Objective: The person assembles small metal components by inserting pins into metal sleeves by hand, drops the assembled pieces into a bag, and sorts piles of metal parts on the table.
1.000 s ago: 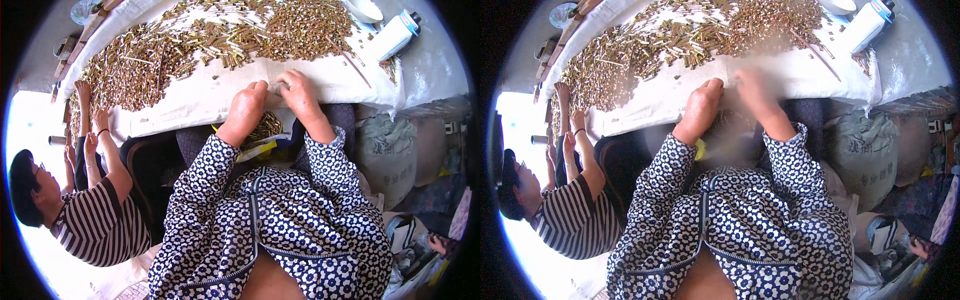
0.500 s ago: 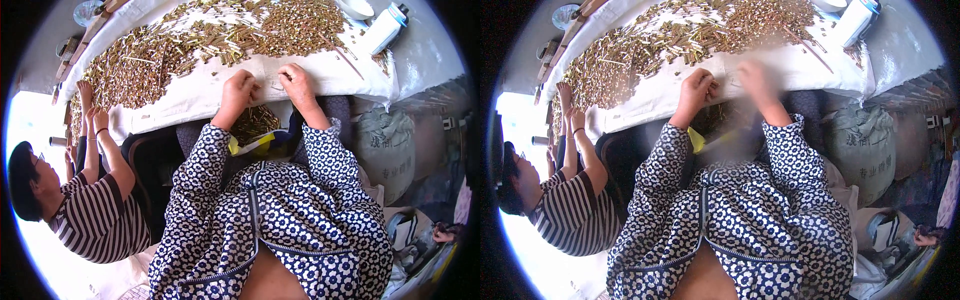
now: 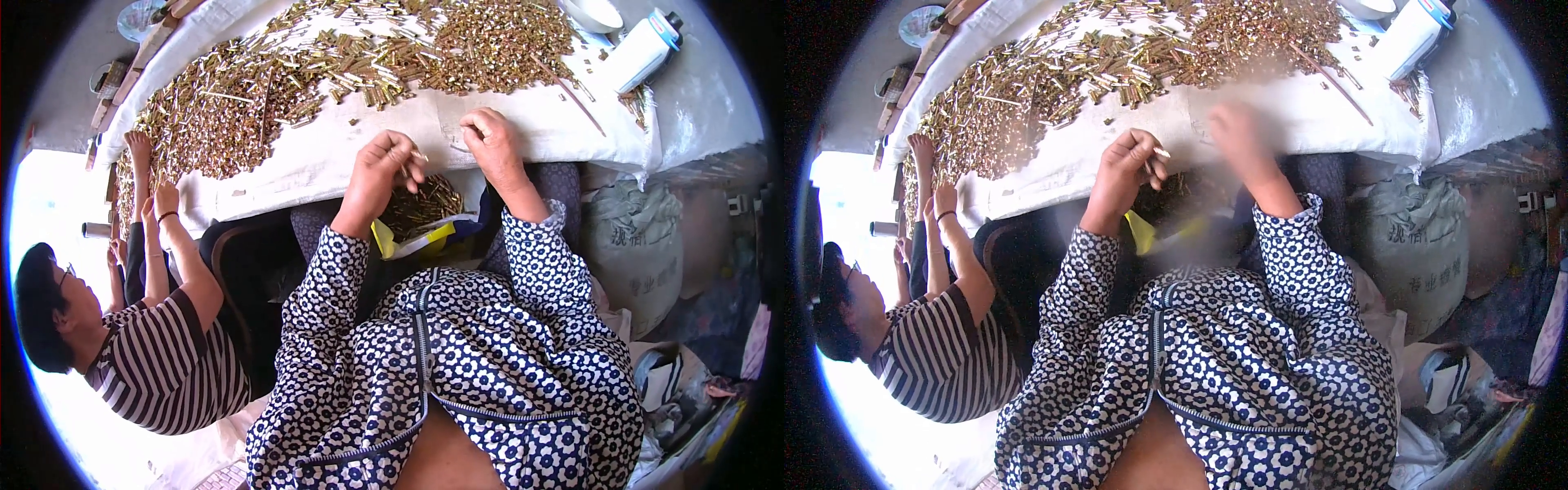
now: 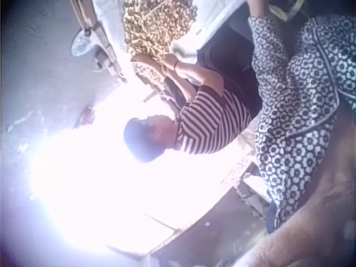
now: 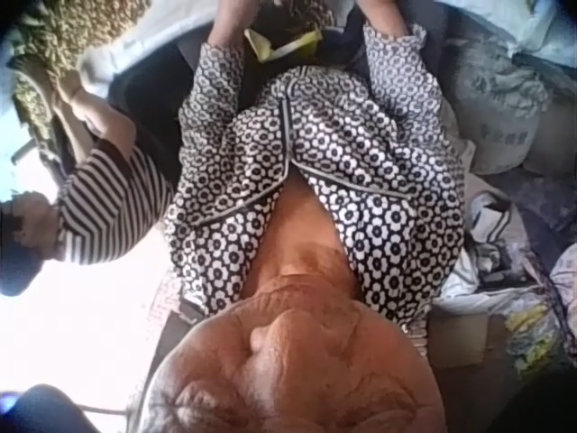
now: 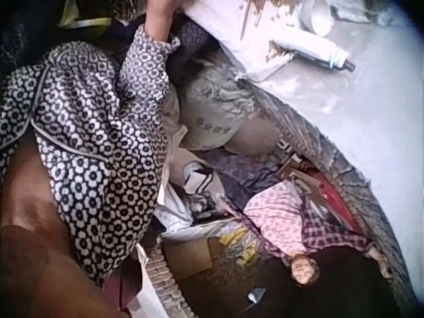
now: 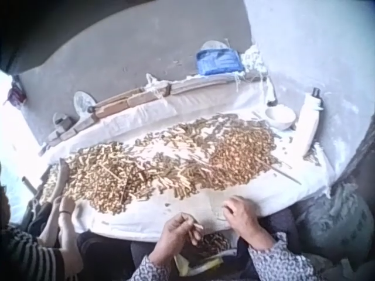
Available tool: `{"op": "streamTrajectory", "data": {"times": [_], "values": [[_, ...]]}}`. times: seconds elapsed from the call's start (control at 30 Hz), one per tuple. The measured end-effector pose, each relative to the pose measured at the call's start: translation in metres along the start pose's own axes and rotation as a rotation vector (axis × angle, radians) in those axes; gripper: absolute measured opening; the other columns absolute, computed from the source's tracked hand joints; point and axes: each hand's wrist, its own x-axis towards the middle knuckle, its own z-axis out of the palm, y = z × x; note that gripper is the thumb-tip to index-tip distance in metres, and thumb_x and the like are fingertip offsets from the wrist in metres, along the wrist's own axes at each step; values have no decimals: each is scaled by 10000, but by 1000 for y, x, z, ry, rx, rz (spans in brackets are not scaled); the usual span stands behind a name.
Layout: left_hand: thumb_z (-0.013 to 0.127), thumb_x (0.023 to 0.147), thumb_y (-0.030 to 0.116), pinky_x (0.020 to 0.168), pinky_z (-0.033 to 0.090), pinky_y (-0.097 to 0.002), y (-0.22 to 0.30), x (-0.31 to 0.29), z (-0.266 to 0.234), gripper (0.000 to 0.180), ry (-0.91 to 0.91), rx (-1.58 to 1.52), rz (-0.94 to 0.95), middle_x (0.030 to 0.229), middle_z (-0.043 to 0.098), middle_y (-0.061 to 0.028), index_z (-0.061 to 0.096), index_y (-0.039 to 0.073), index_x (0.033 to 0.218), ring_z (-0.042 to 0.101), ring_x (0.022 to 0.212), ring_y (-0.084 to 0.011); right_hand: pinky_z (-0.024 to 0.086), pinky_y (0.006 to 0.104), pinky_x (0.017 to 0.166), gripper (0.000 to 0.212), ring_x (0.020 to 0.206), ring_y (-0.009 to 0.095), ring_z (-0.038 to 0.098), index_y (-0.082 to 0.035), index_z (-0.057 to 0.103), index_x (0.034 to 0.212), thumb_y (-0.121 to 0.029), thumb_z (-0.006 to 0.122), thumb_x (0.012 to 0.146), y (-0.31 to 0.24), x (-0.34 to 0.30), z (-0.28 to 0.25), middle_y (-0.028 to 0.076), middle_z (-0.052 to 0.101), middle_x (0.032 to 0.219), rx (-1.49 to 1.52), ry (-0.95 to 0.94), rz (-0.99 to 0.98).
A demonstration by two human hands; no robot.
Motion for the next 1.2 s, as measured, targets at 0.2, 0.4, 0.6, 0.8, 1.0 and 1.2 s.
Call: {"op": "streamTrajectory", "data": {"times": [0.2,0.4,0.6,0.8,1.0,1.2], "values": [[670,802,50,687,512,-348,10,-26,4,207,-153,909,300,857,649,-159,601,-4,989,652,755,-255,496,348,685,112,768,278,617,-19,602,857,22,623,755,-9,0,-1,116,621,839,-75,8,14],[625,826,28,607,490,-310,19,-8,-19,68,195,827,303,747,636,-133,618,1,888,624,652,-215,496,365,836,219,977,282,581,-53,615,952,-8,642,740,-57,18,20,101,610,997,-87,-98,-150],[619,809,31,661,502,-362,7,4,-43,84,350,1015,422,800,642,-165,630,14,891,637,735,-333,417,396,971,205,1122,290,505,-67,611,1004,-94,567,805,-86,57,62,109,581,1141,-166,-262,-285],[619,807,46,690,494,-367,7,11,-44,114,368,1044,481,872,627,-142,632,37,920,621,789,-328,397,404,987,189,1174,289,483,-83,609,984,-108,517,821,-58,70,73,108,567,1197,-328,-367,-248],[613,814,53,648,485,-366,7,15,-40,93,395,1109,504,850,616,-122,620,53,906,610,748,-314,436,372,988,170,1150,266,517,-62,606,997,-24,571,834,-25,57,35,89,578,1202,-330,-295,-223],[606,820,40,629,485,-368,9,17,-39,81,409,1093,545,844,617,-123,620,43,900,607,718,-317,472,370,930,136,1070,275,556,-51,643,951,-42,592,825,-13,52,3,97,611,1141,-478,-284,-30]]}}
